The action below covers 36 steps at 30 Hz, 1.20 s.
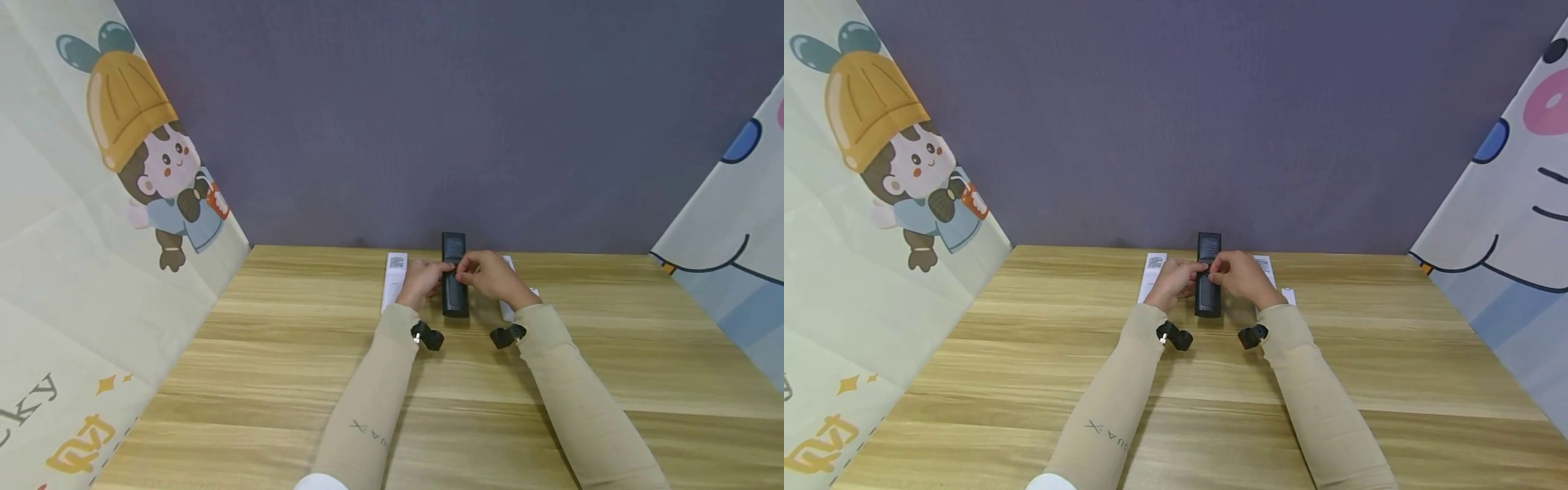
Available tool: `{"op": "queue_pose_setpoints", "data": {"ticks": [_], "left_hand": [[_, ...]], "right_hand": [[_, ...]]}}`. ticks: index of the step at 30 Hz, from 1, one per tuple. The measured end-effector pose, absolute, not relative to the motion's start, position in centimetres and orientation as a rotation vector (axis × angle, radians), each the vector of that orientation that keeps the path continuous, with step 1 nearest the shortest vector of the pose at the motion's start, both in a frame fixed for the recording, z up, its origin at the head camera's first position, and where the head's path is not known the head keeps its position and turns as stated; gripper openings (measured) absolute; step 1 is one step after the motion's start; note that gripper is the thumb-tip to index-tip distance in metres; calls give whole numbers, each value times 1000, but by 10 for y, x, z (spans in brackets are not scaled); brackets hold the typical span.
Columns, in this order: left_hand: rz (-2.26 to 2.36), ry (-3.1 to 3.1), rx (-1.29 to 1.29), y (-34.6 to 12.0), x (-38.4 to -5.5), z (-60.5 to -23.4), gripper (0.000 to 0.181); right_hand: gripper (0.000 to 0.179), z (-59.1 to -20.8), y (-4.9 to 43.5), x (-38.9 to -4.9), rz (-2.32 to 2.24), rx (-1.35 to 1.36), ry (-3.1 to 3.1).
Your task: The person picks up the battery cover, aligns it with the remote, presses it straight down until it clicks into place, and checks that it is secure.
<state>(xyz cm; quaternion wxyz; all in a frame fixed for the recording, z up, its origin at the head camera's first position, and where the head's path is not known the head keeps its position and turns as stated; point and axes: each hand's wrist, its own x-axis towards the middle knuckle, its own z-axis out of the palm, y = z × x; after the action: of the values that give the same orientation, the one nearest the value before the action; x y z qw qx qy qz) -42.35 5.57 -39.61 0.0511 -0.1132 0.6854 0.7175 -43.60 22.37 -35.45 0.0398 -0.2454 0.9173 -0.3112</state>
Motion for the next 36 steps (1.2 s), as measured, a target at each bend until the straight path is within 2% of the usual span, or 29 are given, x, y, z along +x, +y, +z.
{"op": "queue_pose_setpoints", "data": {"ticks": [17,26,30,36], "left_hand": [[2222,2072,-380,57,-424,-396,15],[2200,2057,-352,55,-425,-396,17],[2180,2014,-315,52,-427,-397,24],[2151,1944,-252,48,-427,-395,48]], "right_hand": [[16,-358,225,-438,-1021,-577,2719],[16,-358,223,-435,-1114,-521,2652],[16,-358,223,-433,-1154,-508,2629],[15,-359,224,-434,-1163,-510,2634]]}}
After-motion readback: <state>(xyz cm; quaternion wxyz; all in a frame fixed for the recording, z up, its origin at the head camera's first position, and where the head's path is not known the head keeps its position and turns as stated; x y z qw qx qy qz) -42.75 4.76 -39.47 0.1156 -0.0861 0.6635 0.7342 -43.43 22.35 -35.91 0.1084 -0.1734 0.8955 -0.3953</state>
